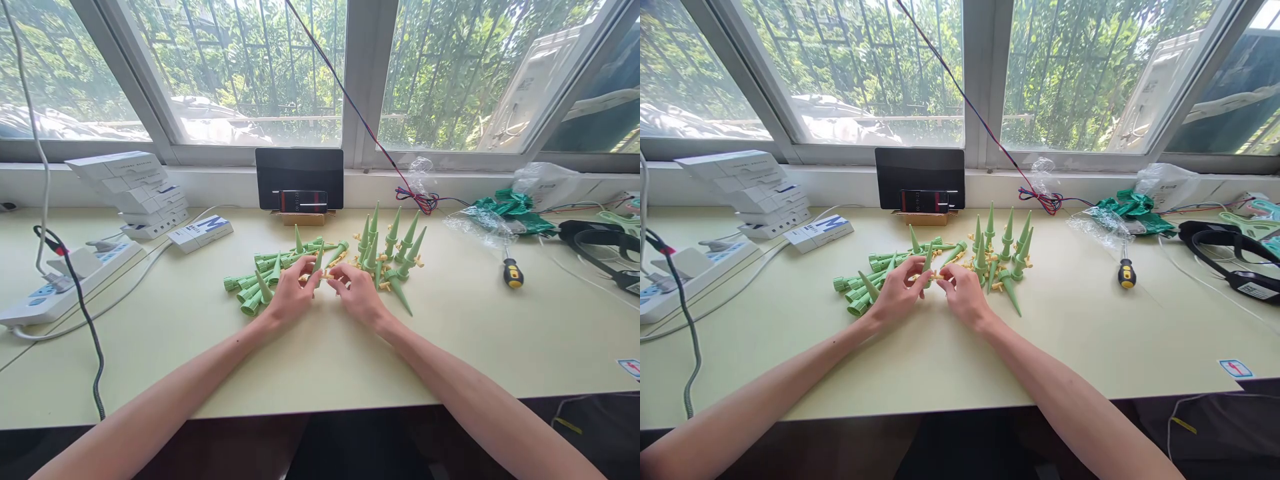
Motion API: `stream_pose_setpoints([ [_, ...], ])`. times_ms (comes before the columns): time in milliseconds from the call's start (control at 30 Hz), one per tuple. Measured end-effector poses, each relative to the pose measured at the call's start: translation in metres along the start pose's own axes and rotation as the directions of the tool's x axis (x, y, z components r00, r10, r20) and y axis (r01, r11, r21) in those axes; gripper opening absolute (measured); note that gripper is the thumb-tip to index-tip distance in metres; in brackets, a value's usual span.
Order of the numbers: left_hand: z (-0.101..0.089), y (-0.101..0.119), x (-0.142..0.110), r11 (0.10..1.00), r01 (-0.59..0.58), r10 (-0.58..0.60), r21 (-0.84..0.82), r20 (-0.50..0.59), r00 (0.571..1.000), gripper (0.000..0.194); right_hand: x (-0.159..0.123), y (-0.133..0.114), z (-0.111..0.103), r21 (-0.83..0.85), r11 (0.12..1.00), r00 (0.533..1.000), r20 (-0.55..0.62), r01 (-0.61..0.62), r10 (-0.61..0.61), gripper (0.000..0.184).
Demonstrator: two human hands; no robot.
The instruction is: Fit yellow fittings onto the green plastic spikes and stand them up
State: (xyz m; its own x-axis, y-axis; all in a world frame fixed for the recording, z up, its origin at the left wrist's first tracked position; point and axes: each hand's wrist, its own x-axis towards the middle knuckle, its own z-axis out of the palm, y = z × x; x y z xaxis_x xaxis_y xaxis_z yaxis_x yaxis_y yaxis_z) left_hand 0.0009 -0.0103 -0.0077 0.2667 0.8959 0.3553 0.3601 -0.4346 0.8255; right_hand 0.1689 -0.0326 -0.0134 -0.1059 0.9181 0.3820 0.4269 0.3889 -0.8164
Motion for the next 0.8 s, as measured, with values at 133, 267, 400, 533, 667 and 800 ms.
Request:
stream_pose_setpoints([
  [133,0.0001,-0.0013,-0.0001,0.999,0.011,-0.011,-0.045,0.009,1.000,0.034,0.0001,0.0003,0.0001,-0.003,1.000,1.000,0.001,0.000,0.000,0.008],
  [267,-0.0001,-0.0008,0.0003,0.997,-0.006,0.009,-0.078,0.041,0.999,0.031,0.0004,0.0007,0.0002,-0.010,1.000,1.000,0.000,-0.001,0.001,0.007],
  [400,-0.0004,-0.0021,0.0016,0.997,0.000,0.006,-0.075,0.080,0.997,0.029,0.0006,0.0016,0.0002,-0.006,1.000,1.000,-0.006,0.001,-0.001,0.009],
  [533,-0.0007,-0.0050,0.0030,1.000,0.001,-0.002,0.011,0.070,0.998,0.029,0.0011,0.0023,0.0005,0.000,1.000,1.000,-0.017,0.007,-0.007,0.009],
  [667,-0.0009,-0.0051,0.0034,0.997,-0.014,0.011,0.075,0.038,0.999,0.026,0.0013,0.0021,0.0008,0.000,1.000,1.000,-0.022,0.004,-0.004,0.009],
  [800,-0.0010,-0.0044,0.0037,0.993,-0.011,0.011,0.122,-0.002,1.000,0.025,0.0009,0.0026,0.0009,0.000,1.000,1.000,-0.025,0.013,-0.013,0.008],
])
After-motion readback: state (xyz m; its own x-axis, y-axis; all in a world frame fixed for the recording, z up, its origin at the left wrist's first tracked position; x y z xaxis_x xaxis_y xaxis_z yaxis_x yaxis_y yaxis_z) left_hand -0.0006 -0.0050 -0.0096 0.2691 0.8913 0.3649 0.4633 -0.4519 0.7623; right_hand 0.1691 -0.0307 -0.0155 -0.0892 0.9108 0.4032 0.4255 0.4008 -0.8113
